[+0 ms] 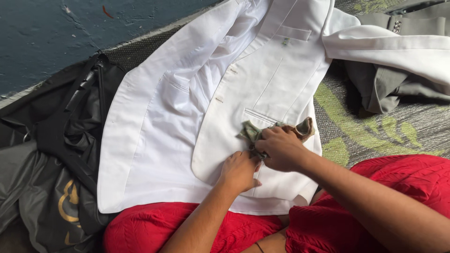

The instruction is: The person sits on a mat and wipes a white shirt with a small cloth. They smooth the fabric, rub the front and sleeves, and turn the shirt over to clean different areas. A grey garment and a black bag remain nearby.

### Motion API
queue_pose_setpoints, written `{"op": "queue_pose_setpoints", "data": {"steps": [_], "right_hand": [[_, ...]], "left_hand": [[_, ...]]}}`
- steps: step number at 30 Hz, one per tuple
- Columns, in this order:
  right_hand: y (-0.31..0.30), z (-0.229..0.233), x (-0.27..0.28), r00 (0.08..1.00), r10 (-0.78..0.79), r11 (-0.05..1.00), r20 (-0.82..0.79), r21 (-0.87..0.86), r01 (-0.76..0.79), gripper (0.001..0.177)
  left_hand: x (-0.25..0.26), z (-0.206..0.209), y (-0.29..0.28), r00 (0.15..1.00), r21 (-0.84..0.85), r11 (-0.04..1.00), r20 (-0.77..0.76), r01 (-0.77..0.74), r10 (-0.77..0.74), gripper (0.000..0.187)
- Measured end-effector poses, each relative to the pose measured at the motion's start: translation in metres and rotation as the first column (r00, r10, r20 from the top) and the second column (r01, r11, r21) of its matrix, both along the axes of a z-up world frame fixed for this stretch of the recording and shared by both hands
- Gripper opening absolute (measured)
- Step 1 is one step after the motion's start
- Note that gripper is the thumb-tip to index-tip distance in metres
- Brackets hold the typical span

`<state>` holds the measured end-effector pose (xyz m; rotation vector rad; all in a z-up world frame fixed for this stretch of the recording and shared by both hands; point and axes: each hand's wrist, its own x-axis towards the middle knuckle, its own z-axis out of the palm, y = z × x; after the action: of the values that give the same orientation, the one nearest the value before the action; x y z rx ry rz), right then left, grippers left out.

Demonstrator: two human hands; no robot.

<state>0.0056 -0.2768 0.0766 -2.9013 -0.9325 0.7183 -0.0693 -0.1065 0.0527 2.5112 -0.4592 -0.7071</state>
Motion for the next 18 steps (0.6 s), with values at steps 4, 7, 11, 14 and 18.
{"op": "queue_pose_setpoints", "data": {"steps": [4,7,11,14,18], "right_hand": [[-0.034,-0.03,0.059,0.968,-0.177,0.983,-0.175,0.025,0.185,0.029],[-0.082,-0.037,0.08,0.813,-0.565,0.82,0.139,0.196,0.537,0.056],[-0.066,-0.054,0.066,0.903,-0.419,0.907,0.096,-0.009,0.422,0.048],[-0.02,-0.047,0.006,0.969,-0.215,0.974,-0.122,-0.097,0.204,0.052],[-0.005,-0.031,0.004,0.958,-0.206,0.958,-0.201,-0.239,0.156,0.047]], "left_hand": [[0.0,-0.007,0.003,1.0,-0.038,0.999,-0.013,-0.006,0.006,0.038],[0.008,-0.006,0.006,0.998,-0.049,0.999,-0.06,-0.002,-0.001,0.035],[0.012,-0.007,0.007,0.992,-0.044,0.999,-0.128,-0.006,0.001,0.034],[0.013,-0.015,0.004,0.994,0.019,1.0,-0.11,0.004,-0.002,0.031],[0.008,-0.016,0.003,0.997,-0.014,0.999,-0.064,-0.033,0.032,0.026]]}}
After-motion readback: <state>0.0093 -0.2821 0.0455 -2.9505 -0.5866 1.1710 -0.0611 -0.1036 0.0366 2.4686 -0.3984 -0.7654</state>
